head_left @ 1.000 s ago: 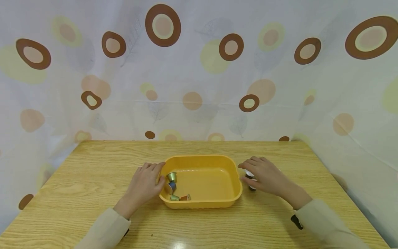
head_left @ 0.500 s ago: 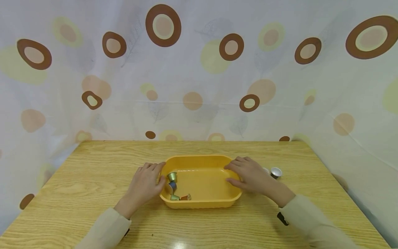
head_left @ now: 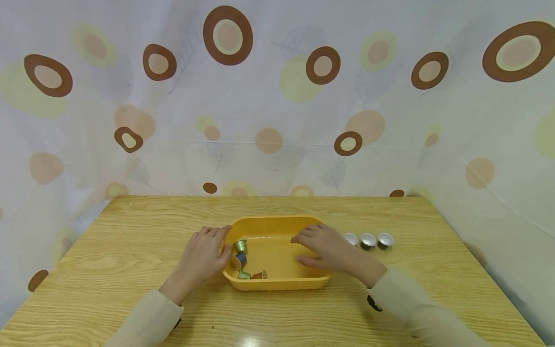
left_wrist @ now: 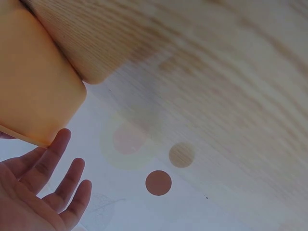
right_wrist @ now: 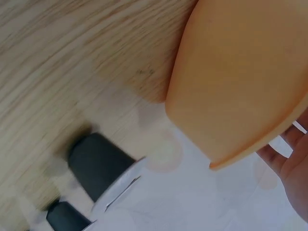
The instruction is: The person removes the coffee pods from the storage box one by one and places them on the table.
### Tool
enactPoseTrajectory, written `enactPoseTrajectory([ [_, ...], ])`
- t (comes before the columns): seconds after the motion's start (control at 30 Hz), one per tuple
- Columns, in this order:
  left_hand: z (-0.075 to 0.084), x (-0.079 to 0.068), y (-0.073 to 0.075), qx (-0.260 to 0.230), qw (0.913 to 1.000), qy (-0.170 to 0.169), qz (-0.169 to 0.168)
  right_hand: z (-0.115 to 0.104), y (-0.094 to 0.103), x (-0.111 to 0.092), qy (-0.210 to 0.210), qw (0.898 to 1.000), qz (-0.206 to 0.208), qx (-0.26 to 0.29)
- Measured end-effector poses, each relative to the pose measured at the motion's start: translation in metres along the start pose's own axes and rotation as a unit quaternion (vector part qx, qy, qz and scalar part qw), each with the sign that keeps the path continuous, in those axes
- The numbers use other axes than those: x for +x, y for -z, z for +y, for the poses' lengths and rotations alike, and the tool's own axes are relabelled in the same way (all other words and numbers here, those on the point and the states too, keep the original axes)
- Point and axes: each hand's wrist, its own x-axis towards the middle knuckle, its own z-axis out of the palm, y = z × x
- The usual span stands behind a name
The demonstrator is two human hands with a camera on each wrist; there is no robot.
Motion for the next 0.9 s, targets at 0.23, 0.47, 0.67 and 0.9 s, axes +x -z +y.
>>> enactPoseTrajectory([
  [0.23,0.001,0.0,0.001,0.002,1.0,0.002,-0.005,-0.01,-0.004,0.012,-0.002,0.999,-0.033,0.019],
  [0.47,0.001,0.001,0.0,0.004,1.0,0.002,-0.004,-0.018,-0.007,0.022,-0.004,0.997,-0.066,0.025],
  [0.67,0.001,0.001,0.0,0.005,1.0,0.001,-0.001,-0.025,-0.01,0.029,0.003,0.996,-0.086,0.029],
  [0.9,0.001,0.0,0.0,0.004,1.0,0.003,-0.002,-0.032,-0.013,0.038,0.022,0.993,-0.106,0.04],
])
